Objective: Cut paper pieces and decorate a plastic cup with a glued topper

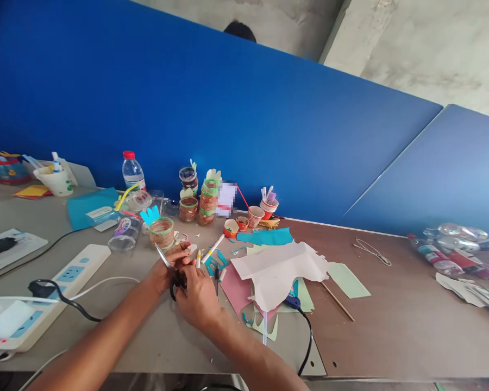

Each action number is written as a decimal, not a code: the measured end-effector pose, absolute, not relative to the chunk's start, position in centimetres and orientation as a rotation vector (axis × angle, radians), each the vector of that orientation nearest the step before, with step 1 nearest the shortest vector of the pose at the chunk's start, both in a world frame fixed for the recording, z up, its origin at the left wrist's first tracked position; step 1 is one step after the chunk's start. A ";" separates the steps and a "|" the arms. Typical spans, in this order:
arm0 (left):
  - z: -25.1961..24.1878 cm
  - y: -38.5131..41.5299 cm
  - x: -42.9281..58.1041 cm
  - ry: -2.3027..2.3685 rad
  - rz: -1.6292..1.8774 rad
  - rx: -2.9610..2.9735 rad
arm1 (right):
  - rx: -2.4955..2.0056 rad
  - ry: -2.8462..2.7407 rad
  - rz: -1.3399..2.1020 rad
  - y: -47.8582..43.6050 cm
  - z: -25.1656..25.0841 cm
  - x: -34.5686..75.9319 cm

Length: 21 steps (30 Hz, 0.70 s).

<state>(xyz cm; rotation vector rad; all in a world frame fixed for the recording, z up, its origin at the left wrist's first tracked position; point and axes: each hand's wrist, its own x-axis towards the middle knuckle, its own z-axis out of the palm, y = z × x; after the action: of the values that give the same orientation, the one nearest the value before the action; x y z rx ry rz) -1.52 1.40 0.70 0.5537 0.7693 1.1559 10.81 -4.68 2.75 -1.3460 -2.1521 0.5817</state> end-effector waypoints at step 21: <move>1.1 1.4 -0.9 0.731 1.324 0.605 | -1.308 -1.601 0.990 -2.8 3.7 16.6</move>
<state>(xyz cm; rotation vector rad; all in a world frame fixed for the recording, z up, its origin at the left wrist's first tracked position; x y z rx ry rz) -0.92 1.41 1.09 0.6053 0.7315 1.3238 16.57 -2.84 3.65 -1.3078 -1.6007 0.9905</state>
